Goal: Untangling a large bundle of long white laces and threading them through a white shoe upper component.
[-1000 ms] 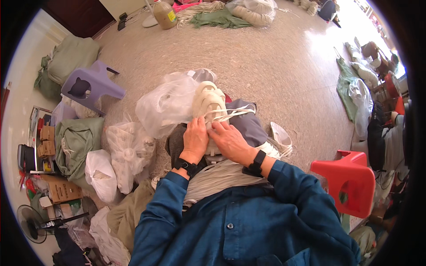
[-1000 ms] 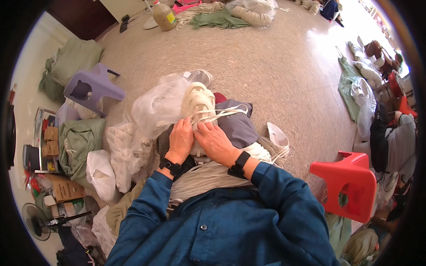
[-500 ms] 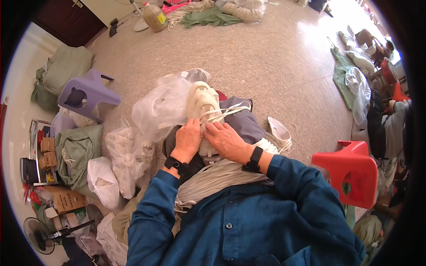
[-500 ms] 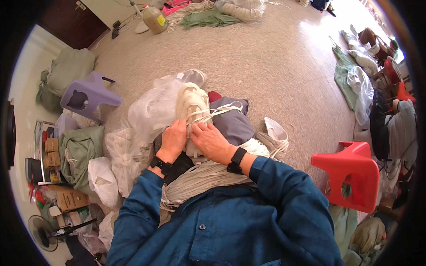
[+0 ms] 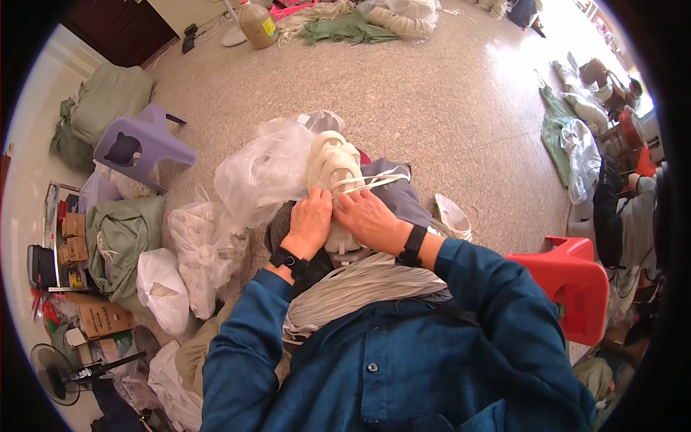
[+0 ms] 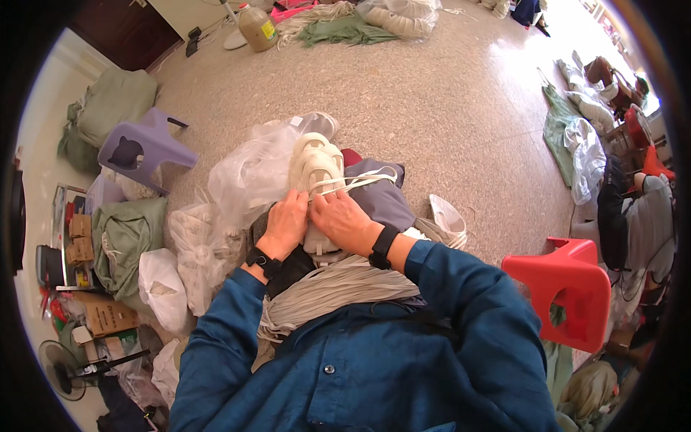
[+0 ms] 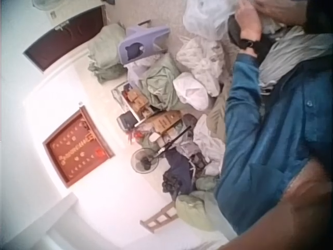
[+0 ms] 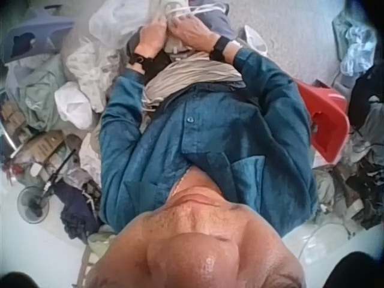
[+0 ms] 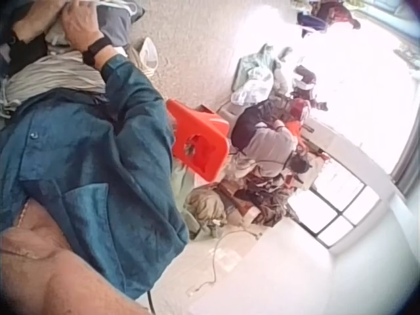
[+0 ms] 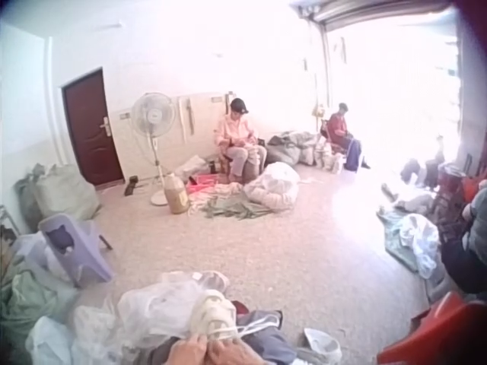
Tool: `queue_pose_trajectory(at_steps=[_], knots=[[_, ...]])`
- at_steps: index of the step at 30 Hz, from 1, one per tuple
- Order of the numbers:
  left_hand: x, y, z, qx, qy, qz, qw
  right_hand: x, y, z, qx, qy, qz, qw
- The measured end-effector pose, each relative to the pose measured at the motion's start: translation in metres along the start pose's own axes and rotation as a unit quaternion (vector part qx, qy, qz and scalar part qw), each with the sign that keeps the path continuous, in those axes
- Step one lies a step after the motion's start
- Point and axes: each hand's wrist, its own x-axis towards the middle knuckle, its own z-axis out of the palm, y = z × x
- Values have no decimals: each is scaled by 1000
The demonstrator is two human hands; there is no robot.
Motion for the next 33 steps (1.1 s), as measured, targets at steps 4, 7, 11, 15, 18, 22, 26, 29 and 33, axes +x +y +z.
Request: queue_pose_trajectory(at_steps=[4, 7, 11, 15, 18, 22, 26, 29, 33], knots=[[3, -7, -6, 10, -26, 23, 999, 2, 2, 0, -46, -34, -52, 997], [3, -4, -9, 24, -33, 24, 999, 2, 1, 1, -39, -36, -49, 997], [2, -8, -6, 7, 28, 22, 999, 5, 6, -2, 47, -32, -28, 998], [3, -9, -4, -106, 30, 2, 994, 18, 11, 17, 219, 23, 108, 970], [2, -9, -4, -158, 52, -10, 986, 33, 2, 19, 99, -14, 131, 986], [5, -15, -1, -167, 66, 5, 984, 44, -3, 13, -8, -70, 111, 991], [9, -15, -1, -199, 51, -7, 979, 50, -6, 19, -72, -94, 69, 991], [5, -16, 0, -235, 83, -13, 968, 55, -4, 16, -47, -133, 68, 988], [0, -14, -4, -259, 44, -101, 959, 7, -12, -8, 84, -189, -21, 978]])
